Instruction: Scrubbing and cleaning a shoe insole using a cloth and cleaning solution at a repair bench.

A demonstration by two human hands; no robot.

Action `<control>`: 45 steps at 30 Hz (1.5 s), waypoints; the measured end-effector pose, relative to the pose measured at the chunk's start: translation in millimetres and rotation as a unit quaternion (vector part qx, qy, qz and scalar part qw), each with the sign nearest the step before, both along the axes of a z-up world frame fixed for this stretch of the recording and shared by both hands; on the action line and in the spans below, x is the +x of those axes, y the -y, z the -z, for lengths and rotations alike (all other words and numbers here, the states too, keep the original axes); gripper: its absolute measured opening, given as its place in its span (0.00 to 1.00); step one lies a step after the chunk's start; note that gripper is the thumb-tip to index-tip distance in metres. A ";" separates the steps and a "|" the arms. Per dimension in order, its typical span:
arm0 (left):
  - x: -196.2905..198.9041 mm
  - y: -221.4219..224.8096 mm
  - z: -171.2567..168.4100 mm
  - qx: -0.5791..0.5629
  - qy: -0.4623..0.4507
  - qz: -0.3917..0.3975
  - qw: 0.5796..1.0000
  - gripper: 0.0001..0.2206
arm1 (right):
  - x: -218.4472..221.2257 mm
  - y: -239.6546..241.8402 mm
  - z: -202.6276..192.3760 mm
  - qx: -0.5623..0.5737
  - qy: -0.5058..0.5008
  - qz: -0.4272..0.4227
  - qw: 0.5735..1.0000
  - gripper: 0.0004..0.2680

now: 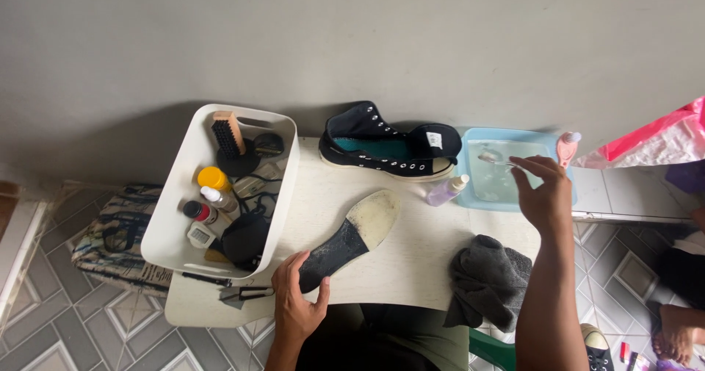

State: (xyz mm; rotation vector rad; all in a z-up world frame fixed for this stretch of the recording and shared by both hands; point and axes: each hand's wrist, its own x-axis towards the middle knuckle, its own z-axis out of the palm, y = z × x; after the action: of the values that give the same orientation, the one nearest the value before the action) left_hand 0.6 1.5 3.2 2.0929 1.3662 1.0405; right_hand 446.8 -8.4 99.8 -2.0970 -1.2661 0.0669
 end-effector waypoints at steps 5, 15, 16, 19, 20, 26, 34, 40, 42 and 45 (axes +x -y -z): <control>0.4 -4.0 -4.5 0.022 0.001 0.010 1.000 0.27 | -31.1 2.5 -33.8 0.122 0.059 -0.055 0.989 0.08; -3.2 -4.6 -12.6 0.045 0.012 0.005 0.999 0.26 | -158.1 -4.7 -14.2 0.036 -0.077 -0.270 0.959 0.11; -4.2 -4.7 -11.1 0.056 0.009 0.014 0.998 0.27 | -171.3 -6.4 -0.8 -0.024 -0.085 -0.273 0.958 0.10; -7.6 -7.7 -13.4 0.072 0.008 0.025 0.997 0.27 | -207.0 -9.1 23.3 -0.066 -0.082 -0.292 0.951 0.08; -7.9 -8.5 -15.2 0.078 0.010 0.032 0.996 0.27 | -217.4 -8.4 28.8 -0.046 -0.072 -0.305 0.949 0.07; -8.6 -9.3 -9.2 0.069 0.019 0.033 0.997 0.26 | -202.6 11.2 43.5 -0.131 -0.020 -0.225 0.965 0.10; -5.1 -7.0 -4.5 0.056 0.012 0.028 0.998 0.26 | -151.4 24.1 26.8 -0.003 -0.046 -0.037 0.998 0.21; -6.3 -4.7 -1.0 0.058 0.011 0.020 0.998 0.26 | -134.7 -6.6 33.1 0.114 -0.047 0.014 0.992 0.31; -7.0 -3.9 -1.5 0.051 0.015 0.018 0.998 0.26 | -133.8 -16.9 37.2 0.112 -0.046 0.005 0.993 0.32; -8.1 -2.5 -1.1 0.053 0.024 0.017 0.998 0.27 | -137.8 -22.2 33.3 0.076 -0.066 -0.002 0.995 0.17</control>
State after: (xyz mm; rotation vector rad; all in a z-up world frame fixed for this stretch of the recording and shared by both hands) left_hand -7.6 4.0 4.3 2.1434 1.2740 1.1648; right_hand 308.9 13.8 66.5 -1.9281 -1.1597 0.1064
